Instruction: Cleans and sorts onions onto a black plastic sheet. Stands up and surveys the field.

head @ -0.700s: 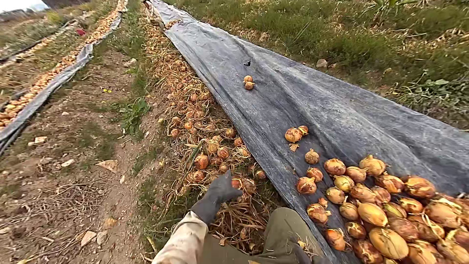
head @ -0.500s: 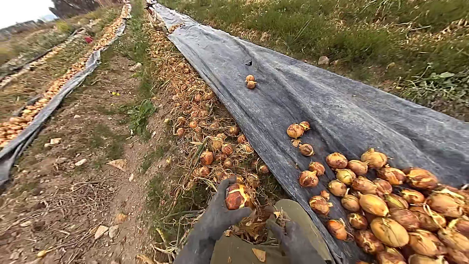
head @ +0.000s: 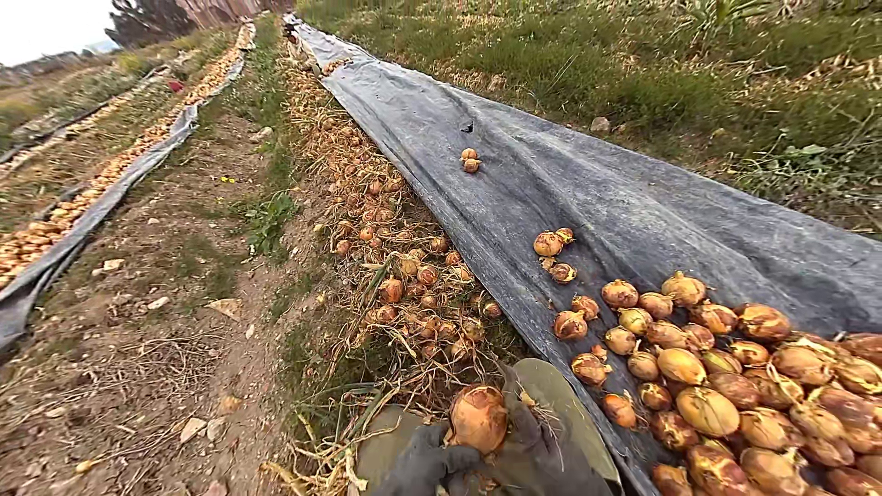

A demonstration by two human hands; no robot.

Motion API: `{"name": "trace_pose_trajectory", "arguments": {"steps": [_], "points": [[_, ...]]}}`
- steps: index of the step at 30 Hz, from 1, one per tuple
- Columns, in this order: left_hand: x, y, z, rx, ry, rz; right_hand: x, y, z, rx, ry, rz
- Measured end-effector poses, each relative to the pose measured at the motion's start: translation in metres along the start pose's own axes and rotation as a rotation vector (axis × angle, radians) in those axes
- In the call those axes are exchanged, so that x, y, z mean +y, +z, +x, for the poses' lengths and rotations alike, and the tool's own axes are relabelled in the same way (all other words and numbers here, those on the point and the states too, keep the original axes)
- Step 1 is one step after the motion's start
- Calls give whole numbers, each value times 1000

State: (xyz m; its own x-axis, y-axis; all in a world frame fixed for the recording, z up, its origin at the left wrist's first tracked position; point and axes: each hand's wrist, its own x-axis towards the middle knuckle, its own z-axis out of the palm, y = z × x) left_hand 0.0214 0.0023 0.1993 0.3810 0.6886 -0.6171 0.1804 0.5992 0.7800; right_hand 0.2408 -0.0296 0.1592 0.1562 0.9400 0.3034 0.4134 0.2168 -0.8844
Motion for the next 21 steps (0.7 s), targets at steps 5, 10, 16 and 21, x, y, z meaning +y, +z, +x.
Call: {"name": "trace_pose_trajectory", "arguments": {"steps": [5, 10, 16, 21], "points": [[53, 9, 9, 96, 198, 790, 15, -25, -1, -536, 596, -449], [106, 61, -10, 86, 45, 1409, 1, -7, 10, -657, 604, -219], [114, 96, 2, -206, -94, 1482, 28, 7, -9, -303, 917, 356], [124, 20, 80, 113, -390, 1551, 38, -47, 60, -109, 257, -297]]}}
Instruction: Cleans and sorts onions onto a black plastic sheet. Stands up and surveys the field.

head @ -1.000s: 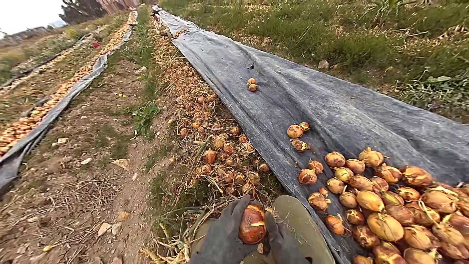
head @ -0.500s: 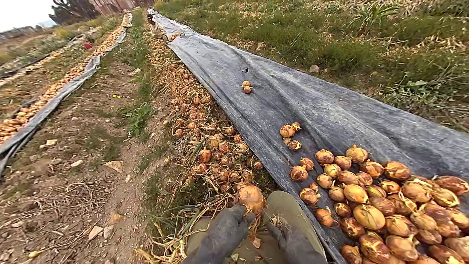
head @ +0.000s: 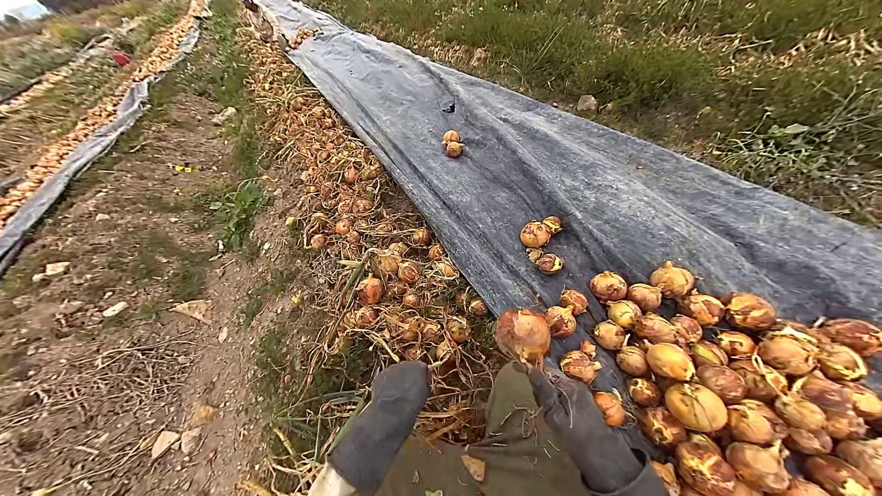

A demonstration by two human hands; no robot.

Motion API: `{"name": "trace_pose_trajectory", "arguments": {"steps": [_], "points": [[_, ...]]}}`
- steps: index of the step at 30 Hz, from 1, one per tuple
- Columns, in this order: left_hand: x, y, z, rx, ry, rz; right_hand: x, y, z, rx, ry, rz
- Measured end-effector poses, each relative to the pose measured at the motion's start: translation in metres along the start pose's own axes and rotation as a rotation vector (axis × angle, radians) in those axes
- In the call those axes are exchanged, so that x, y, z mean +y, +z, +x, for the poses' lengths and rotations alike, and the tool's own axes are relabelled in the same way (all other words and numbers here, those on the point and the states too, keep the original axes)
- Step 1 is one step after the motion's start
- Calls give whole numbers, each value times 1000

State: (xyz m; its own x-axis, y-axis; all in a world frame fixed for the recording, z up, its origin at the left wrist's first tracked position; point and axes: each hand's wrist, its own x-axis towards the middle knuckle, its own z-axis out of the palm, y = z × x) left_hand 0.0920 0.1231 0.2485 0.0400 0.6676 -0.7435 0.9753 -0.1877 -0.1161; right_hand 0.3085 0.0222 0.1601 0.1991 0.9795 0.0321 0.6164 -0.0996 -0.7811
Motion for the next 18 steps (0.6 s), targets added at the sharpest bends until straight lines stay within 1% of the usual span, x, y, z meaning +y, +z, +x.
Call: {"name": "trace_pose_trajectory", "arguments": {"steps": [1, 2, 3, 4, 5, 6, 7, 8, 10, 12, 13, 15, 17, 18], "points": [[-7, 2, 13, 40, -45, 29, -1, -17, 21, 35, -31, -74], [-13, 13, 33, 109, -15, 70, -1, -33, 39, 25, -12, -113], [-13, 19, 50, 104, 63, 119, 0, -44, 53, 18, 32, -116], [-13, 28, 71, 116, 184, 167, 4, -48, 62, 20, 92, -104], [-13, 43, 101, 163, 324, 215, 8, -47, 64, 25, 154, -81], [-16, 66, 141, 256, 473, 240, 11, -42, 61, 20, 204, -50], [-17, 83, 178, 312, 575, 262, 14, -35, 54, 0, 233, -17], [-15, 91, 206, 320, 617, 295, 16, -25, 43, -34, 258, 19], [-5, 85, 235, 264, 563, 381, 26, -6, 14, -144, 319, 92], [7, 75, 246, 260, 456, 402, 30, 4, -14, -243, 351, 79], [11, 71, 247, 250, 422, 404, 29, 6, -26, -258, 348, 77], [9, 64, 237, 255, 415, 366, 26, 4, -41, -325, 352, 29], [-1, 61, 216, 310, 430, 206, 17, -5, -44, -374, 368, 12], [-7, 61, 199, 326, 434, 34, 14, -9, -44, -379, 374, 12]]}}
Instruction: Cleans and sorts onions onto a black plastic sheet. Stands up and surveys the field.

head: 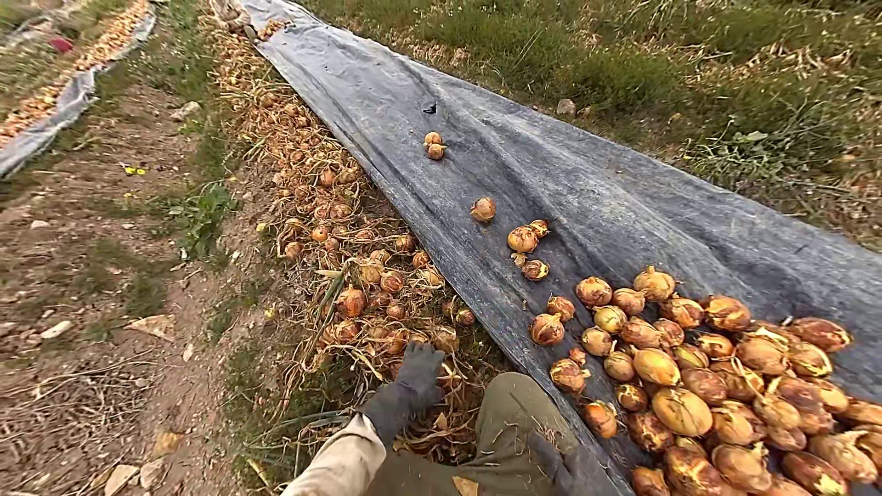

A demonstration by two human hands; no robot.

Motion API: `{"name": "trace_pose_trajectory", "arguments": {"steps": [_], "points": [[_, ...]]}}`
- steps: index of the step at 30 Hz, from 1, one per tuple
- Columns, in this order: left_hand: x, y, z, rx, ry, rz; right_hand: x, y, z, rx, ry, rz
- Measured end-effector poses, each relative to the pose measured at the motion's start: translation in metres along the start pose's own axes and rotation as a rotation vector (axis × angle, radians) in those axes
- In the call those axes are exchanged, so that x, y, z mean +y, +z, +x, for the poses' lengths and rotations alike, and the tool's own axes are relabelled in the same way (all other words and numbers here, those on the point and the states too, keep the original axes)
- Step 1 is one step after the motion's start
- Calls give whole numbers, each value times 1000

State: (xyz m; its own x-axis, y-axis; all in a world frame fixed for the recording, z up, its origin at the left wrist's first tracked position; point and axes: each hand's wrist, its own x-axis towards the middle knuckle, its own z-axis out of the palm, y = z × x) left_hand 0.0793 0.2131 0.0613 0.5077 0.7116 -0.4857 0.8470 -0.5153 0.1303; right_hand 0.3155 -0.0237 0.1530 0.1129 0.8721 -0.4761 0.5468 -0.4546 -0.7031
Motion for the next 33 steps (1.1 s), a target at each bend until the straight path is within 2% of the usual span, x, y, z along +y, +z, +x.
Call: {"name": "trace_pose_trajectory", "arguments": {"steps": [3, 6, 9, 11, 13, 15, 16, 17, 19, 20, 21, 22, 24, 26, 28, 31, 33], "points": [[10, -16, -66, 197, -24, -645, -14, -2, 0, 48, -37, 35], [23, -32, -124, 352, 98, -1003, -23, 13, 14, 32, -131, 60], [53, -52, -172, 443, 117, -1129, -47, 38, 13, -3, -218, 325], [64, -54, -192, 478, 190, -981, -60, 60, 6, 11, -233, 585], [68, -51, -208, 436, 236, -822, -68, 70, -2, 45, -182, 651], [68, -48, -223, 279, 148, -816, -66, 69, -7, 71, -293, 500], [68, -45, -230, 165, 80, -868, -60, 67, -5, 113, -436, 331], [69, -41, -234, 62, 20, -960, -55, 68, -1, 243, -588, 143], [74, -30, -236, -61, -31, -1244, -48, 63, 6, 456, -781, -29], [76, -27, -236, -87, -20, -1379, -48, 57, 4, 484, -781, 2], [78, -26, -234, -88, -4, -1465, -51, 47, -3, 426, -687, 109], [79, -30, -232, -68, 3, -1470, -58, 35, -14, 319, -517, 274], [86, -48, -226, -10, 12, -1250, -62, 26, -19, 137, -202, 683], [98, -63, -213, 9, 60, -941, -55, 26, -18, -112, -119, 1114], [105, -74, -203, 6, 123, -834, -34, 28, -4, -285, -106, 1496], [84, -89, -208, -82, 69, -660, -18, 10, 21, -274, 79, 1708], [70, -104, -211, -275, -111, -295, -15, -18, 42, -145, 120, 1680]]}}
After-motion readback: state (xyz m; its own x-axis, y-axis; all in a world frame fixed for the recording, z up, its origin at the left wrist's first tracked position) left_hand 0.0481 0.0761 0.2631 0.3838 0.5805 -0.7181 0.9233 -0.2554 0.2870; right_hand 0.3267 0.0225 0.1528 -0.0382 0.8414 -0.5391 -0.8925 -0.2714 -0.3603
